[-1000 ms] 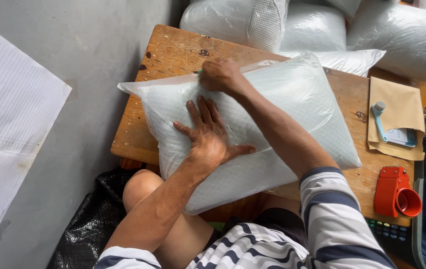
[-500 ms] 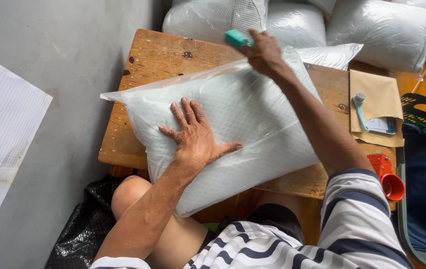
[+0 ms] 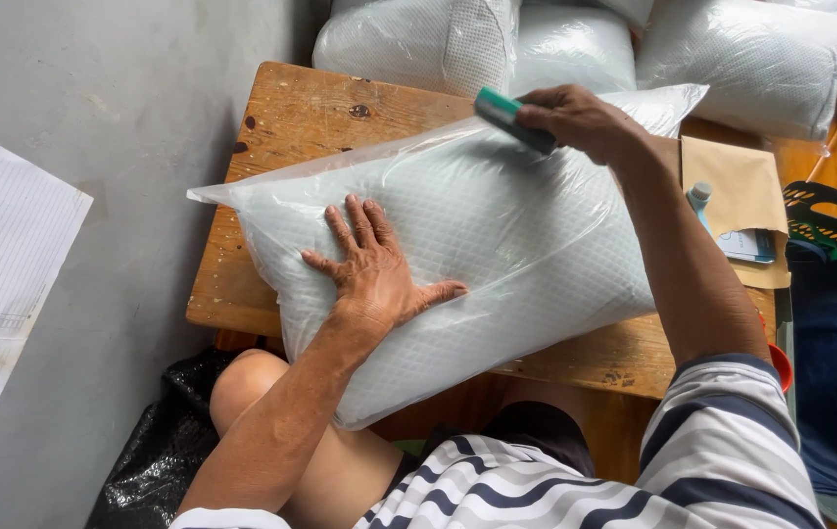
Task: Brushing the surface of a plastic-wrapped pillow using a small green brush to smooth or clean it.
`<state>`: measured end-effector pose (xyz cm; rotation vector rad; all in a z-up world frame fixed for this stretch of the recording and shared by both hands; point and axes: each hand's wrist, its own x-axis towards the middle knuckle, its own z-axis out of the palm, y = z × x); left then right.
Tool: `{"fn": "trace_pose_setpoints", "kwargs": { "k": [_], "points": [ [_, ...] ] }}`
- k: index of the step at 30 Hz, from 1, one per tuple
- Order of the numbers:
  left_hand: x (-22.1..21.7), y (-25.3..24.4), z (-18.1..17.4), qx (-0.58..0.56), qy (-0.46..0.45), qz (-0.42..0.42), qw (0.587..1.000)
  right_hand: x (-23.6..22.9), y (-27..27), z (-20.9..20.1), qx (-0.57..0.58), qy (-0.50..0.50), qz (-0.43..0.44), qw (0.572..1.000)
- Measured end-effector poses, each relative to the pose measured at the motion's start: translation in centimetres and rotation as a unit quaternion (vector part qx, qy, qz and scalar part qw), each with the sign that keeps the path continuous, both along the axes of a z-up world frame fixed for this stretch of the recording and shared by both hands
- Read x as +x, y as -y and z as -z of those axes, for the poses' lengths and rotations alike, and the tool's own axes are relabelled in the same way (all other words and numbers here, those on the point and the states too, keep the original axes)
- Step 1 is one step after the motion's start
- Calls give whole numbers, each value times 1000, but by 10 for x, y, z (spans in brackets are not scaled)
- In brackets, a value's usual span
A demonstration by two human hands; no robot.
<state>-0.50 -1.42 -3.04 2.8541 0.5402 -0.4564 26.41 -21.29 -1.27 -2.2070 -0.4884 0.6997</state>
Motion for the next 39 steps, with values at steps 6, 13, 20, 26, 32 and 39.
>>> {"fn": "trace_pose_setpoints", "kwargs": {
  "k": [6,13,20,26,32,39],
  "points": [
    [1,1,0,6,4,-9,1000,14,14,24,-286,223,113,925],
    [-2,-7,-14,-54,-18,25,998,-87,-106,46,-258,324,-62,908],
    [-7,-8,-33,-84,-41,19,995,-144,-142,2,-41,180,-180,966],
    [-6,-9,-25,-68,-22,15,997,11,-11,63,-69,322,42,943],
    [-4,-8,-28,-73,-33,12,997,38,109,79,-21,204,156,966],
    [-4,-9,-30,-84,-36,5,996,-8,147,76,239,28,38,970]
  ]
}}
